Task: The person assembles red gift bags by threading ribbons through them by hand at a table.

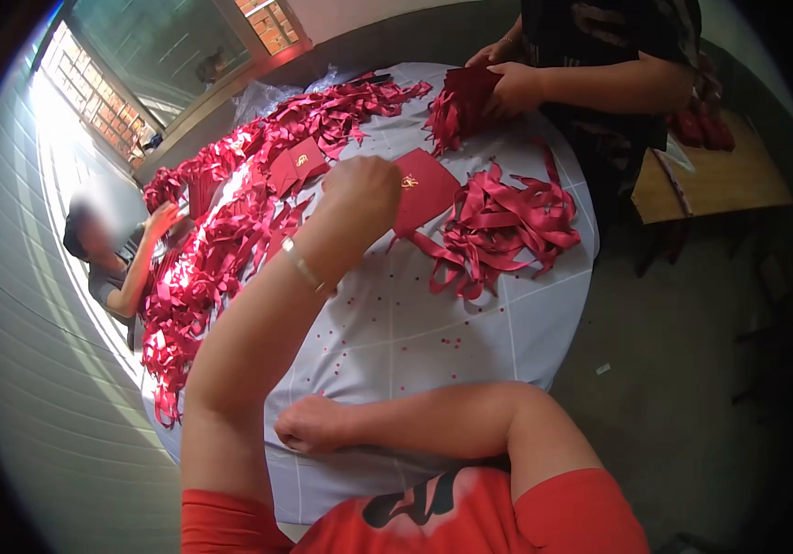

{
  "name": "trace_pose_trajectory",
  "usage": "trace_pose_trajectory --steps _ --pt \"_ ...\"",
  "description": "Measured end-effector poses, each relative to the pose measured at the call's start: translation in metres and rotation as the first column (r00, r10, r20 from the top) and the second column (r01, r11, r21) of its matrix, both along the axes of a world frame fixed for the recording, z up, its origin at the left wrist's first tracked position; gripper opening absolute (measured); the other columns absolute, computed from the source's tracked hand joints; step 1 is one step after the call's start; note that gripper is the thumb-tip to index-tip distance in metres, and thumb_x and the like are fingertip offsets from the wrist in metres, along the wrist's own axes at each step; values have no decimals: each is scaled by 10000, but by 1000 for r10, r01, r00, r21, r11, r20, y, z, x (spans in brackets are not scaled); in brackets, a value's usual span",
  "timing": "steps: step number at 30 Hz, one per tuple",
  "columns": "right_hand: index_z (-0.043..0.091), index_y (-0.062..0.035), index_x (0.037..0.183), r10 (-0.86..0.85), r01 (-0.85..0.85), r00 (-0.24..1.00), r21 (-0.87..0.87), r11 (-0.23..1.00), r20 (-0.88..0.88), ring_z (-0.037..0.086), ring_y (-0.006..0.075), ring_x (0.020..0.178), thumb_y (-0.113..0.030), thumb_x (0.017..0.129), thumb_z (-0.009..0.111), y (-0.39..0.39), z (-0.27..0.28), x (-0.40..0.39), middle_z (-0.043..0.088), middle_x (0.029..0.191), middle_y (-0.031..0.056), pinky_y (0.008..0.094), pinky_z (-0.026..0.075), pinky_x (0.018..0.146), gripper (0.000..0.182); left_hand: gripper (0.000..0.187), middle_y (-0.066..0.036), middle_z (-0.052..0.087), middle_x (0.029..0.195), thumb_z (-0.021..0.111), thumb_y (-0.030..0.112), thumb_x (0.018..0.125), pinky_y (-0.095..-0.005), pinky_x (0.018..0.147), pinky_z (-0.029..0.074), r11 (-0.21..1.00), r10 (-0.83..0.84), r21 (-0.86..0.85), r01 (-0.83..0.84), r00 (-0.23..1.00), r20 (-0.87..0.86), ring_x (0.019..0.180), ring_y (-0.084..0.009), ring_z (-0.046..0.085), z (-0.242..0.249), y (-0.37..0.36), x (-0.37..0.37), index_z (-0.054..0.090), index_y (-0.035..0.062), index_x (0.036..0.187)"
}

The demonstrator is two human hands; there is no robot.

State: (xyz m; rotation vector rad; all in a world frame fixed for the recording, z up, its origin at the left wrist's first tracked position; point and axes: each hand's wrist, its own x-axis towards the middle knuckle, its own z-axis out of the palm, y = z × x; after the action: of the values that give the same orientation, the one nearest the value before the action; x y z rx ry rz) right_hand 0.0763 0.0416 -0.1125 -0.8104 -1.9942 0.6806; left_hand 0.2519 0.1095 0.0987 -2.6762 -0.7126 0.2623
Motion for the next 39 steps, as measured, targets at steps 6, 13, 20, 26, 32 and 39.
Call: trace_pose_trajectory --steps 6,13,20,26,32,39 --pt "644 -79 1102 90 -155 931 -159 975 -354 548 356 1103 -217 814 689 -5 -11 0 607 1169 181 444 438 924 322 545 -94 679 1190 837 145 665 -488 583 600 997 37 -69 -43 995 -91 941 -332 699 -60 30 91 688 80 1185" --pt "580 -48 959 343 -300 936 -325 897 82 572 303 923 -233 828 658 -10 54 39 579 969 131 393 461 790 240 184 -142 713 988 662 193 823 -358 740 575 992 -106 112 57 860 499 918 -281 708 -105 41 125 717 73 951" --pt "651 -77 990 130 -122 989 -108 987 68 595 347 1009 -238 857 597 -4 6 10 629 1075 165 449 480 849 215 395 -195 656 928 665 391 865 -430 687 568 992 18 -98 77 693 721 831 -349 691 -98 91 14 587 19 972" --pt "649 -86 865 86 -83 994 -46 995 65 637 327 775 -143 819 627 -4 17 13 633 812 117 431 511 676 76 204 -255 668 839 512 132 847 -517 724 533 927 362 -221 -303 566 741 813 -435 670 -123 190 -181 576 -16 971" --pt "642 -85 828 81 -78 995 -60 995 65 637 321 760 -131 803 630 -4 27 13 636 797 102 429 508 656 54 286 -279 667 964 539 189 842 -522 857 518 723 650 -268 -637 496 575 967 -447 650 -171 250 -335 654 -11 1012" --pt "657 -93 861 78 -71 994 -92 993 82 647 283 751 -116 797 674 -2 28 12 647 795 81 388 508 631 71 476 -251 456 1382 597 268 858 -526 993 421 404 818 -166 -900 273 507 1249 -412 485 -169 259 -413 567 23 1264"
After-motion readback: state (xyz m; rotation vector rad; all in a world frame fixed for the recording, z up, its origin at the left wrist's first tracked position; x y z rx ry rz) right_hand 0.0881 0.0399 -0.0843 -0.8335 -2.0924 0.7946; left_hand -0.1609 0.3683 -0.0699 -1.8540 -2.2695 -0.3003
